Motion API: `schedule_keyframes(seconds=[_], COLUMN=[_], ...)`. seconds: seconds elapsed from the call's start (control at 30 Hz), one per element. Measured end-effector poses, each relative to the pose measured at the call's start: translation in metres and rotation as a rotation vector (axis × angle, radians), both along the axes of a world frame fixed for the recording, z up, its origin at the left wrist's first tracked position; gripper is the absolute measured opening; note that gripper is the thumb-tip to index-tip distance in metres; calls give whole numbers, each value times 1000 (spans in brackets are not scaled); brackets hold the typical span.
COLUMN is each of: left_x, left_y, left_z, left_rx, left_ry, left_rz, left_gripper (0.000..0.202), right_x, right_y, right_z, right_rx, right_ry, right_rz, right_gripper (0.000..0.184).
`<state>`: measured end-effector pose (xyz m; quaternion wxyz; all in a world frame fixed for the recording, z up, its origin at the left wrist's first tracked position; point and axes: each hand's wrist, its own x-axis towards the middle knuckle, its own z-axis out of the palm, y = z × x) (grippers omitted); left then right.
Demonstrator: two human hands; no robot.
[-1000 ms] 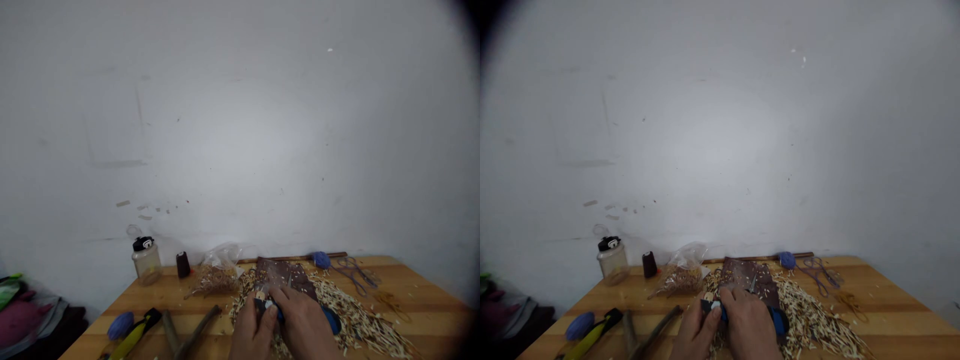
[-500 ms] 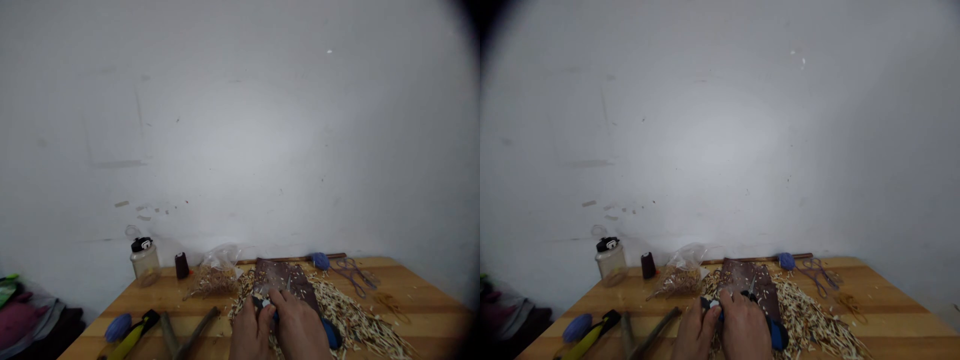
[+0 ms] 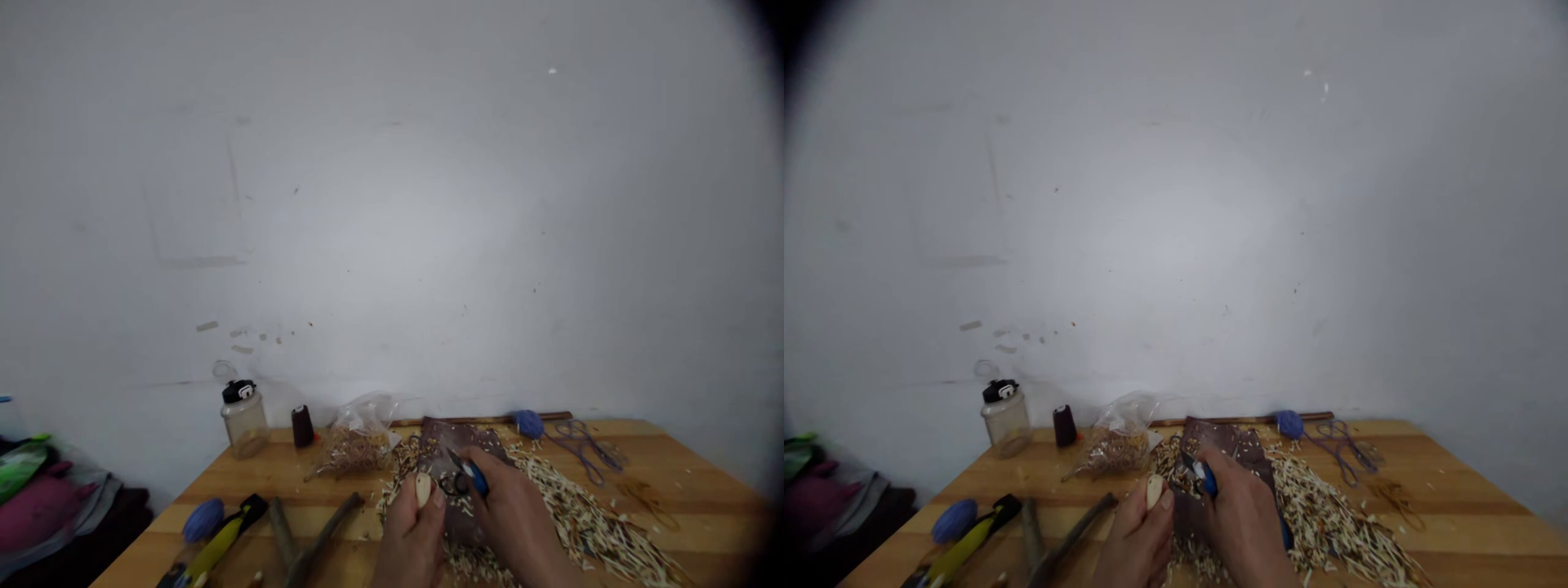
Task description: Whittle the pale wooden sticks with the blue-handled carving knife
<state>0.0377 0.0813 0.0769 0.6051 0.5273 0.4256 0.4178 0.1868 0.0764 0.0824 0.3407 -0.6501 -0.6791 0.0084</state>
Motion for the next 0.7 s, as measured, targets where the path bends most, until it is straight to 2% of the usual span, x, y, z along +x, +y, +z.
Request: schedule_keyframes(seconds=[0.07,0.13,0.23,0.43,0.57,0.7], left_x=[-1,-3,-7,-5,-1,-3], left_y=[3,4,3,-4,-5,-4], left_z=[-5,-8,-7,1,4,10], left_rx=[-23,1,36,123,193,265], left_ry=[-101,-131,-144,-146,-65,151], left_rz=[-60,-68,-87,-33,26,64], left_gripper=[40,37,34,55,60,58], right_x=[-4,-9,-14,-14,-15,-15], right_y=[-4,-7,-9,-6,-5,-5], right_z=[3,5,5,-3,-5,-5], right_rx=[32,43,46,111,167,180], right_ry=[-7,-67,-206,-339,-372,-377], right_rz=[99,149,122,85,82,74], right_gripper=[25,28,35,39,39,41])
